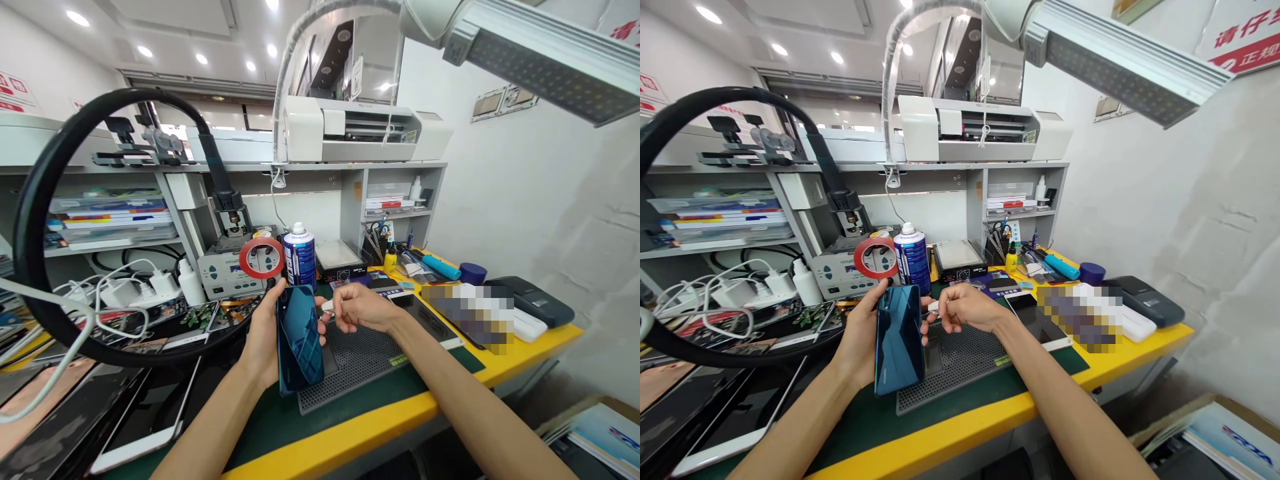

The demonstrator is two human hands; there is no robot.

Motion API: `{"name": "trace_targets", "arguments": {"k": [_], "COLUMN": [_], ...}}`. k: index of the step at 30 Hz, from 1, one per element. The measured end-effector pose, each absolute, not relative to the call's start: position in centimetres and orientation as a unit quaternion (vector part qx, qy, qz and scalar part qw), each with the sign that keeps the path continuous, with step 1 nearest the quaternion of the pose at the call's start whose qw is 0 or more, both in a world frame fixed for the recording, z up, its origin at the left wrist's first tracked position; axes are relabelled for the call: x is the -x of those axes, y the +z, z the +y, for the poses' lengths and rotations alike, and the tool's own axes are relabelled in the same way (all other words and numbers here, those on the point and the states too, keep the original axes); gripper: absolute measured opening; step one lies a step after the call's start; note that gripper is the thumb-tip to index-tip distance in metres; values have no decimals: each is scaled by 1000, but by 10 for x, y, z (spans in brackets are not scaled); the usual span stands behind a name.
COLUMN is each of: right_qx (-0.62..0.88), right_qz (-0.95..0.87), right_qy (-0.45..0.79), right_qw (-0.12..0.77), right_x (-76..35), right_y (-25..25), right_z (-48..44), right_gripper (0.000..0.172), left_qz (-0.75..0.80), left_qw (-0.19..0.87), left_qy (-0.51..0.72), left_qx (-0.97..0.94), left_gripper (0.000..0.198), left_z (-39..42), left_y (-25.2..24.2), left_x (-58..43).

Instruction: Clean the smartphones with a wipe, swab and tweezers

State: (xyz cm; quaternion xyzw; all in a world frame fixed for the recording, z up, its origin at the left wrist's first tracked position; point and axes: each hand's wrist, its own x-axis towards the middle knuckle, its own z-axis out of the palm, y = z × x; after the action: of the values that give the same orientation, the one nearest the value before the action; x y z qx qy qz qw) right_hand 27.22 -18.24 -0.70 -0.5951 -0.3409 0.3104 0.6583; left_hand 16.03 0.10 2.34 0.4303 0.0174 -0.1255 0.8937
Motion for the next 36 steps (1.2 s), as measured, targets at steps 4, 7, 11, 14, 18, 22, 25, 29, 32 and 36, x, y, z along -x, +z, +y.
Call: {"name": "trace_targets", "arguments": {"k": [4,7,11,14,18,22,25,29,32,36], "right_qx": [597,598,594,580,564,636,660,629,633,678], "right_qz": [-348,-343,-338,-340,-302,-273,-234,-202,-261,-290], "right_qy": [314,317,319,329,331,299,250,205,204,150], "right_qw": [651,652,656,663,694,657,669,722,700,658], "right_x": [-272,-272,-271,-269,-266,-265,-269,-265,-249,-233], "right_y": [-8,-9,-7,-3,5,5,3,10,17,19], "right_z": [-182,-180,-180,-182,-182,-178,-178,-176,-169,-161], "right_gripper": [8,7,4,9,26,34,31,31,30,30], "left_qz": [34,32,29,38,46,42,51,32,-8,-31], "left_qw": [882,877,866,866,869,868,878,906,907,896], "left_qy": [-122,-103,-93,-83,-81,-80,-96,-115,-142,-165], "left_qx": [-455,-469,-491,-491,-486,-489,-466,-406,-396,-410], "left_gripper": [59,55,55,55,60,63,66,68,68,71], "left_z": [-1,-3,-5,-4,-4,-4,-3,0,-1,-3], "left_y": [23,22,21,21,21,23,21,12,3,-10], "left_x": [-160,-159,-160,-160,-159,-159,-161,-167,-171,-173]}}
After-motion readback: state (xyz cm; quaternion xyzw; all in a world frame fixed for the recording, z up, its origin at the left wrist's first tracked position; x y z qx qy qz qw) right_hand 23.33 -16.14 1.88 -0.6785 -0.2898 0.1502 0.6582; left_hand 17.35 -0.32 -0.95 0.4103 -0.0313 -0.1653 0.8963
